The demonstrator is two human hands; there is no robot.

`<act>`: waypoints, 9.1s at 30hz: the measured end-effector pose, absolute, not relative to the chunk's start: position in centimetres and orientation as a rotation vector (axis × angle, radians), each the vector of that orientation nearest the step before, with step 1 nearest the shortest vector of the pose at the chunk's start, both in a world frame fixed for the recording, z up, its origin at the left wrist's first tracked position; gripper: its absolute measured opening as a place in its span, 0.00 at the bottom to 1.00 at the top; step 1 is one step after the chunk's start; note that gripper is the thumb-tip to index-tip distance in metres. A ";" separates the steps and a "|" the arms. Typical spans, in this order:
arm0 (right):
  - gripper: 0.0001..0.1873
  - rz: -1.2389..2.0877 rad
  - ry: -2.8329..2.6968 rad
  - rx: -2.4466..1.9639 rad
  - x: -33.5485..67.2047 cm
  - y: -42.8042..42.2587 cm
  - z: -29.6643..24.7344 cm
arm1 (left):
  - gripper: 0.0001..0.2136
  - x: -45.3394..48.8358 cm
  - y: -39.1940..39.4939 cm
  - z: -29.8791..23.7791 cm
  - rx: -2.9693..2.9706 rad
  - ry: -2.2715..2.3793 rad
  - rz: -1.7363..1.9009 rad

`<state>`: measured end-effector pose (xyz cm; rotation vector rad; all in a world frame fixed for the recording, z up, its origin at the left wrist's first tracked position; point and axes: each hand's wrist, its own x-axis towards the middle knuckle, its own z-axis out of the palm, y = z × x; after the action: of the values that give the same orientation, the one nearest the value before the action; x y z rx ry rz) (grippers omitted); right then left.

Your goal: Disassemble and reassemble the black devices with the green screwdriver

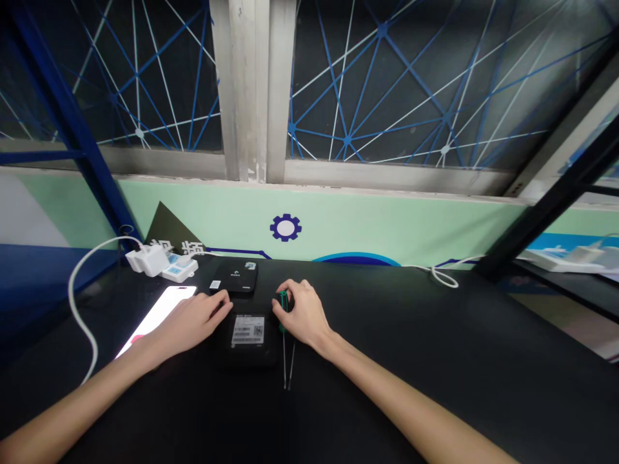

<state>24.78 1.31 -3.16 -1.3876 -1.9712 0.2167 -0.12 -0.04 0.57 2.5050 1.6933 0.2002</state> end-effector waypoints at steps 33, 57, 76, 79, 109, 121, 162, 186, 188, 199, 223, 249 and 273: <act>0.07 0.311 -2.362 -1.151 26.2 1.1 -1.7 | 0.13 -0.5 0.3 -0.1 2.555 1.655 0.138; 0.49 0.345 -2.390 -1.151 25.0 -0.8 0.0 | 0.13 -0.7 0.6 0.2 2.349 1.885 0.154; 0.29 0.354 -2.067 -0.849 24.9 -0.9 -2.3 | 0.12 -1.9 1.6 -0.3 2.298 1.709 0.517; 0.25 0.279 -2.078 -0.770 24.9 -0.9 -2.4 | 0.12 -1.9 1.5 -0.1 2.304 1.693 0.572; 0.11 0.143 -2.398 -0.429 24.7 -1.4 -1.7 | 0.16 -0.7 0.9 -0.2 2.290 1.606 0.495; 0.11 0.211 -2.459 -0.601 24.4 -1.8 -0.7 | 0.15 -0.5 0.6 0.5 2.366 1.754 0.404; 0.20 0.268 -2.520 -0.674 24.4 -1.8 -0.2 | 0.19 -0.7 0.3 0.8 2.470 1.648 0.351; 0.11 -0.003 -2.539 -1.463 27.0 -0.2 2.3 | 0.28 0.2 0.4 -0.6 2.435 1.715 0.439; 0.10 -0.004 -2.560 -1.489 27.0 -0.4 2.5 | 0.28 0.3 0.3 -0.8 2.436 1.699 0.442; 0.05 0.150 -2.492 -1.488 27.7 -0.8 2.4 | 0.21 0.9 -0.6 -0.7 2.454 1.526 0.526; 0.26 0.037 -2.573 -1.028 24.1 -2.9 0.8 | 0.21 -0.1 0.6 -3.3 2.750 1.467 0.653; 0.16 -0.065 -2.358 -1.375 25.0 -0.5 -0.8 | 0.24 -0.2 0.5 -3.0 2.747 1.369 0.619; 0.25 -0.074 -2.378 -1.476 25.2 -0.3 -1.6 | 0.18 0.3 -0.4 -2.1 2.794 1.322 0.726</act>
<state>25.21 -0.34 -1.60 -1.4758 -2.3777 -0.0742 0.32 -0.39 -2.13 2.7938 1.3219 0.7260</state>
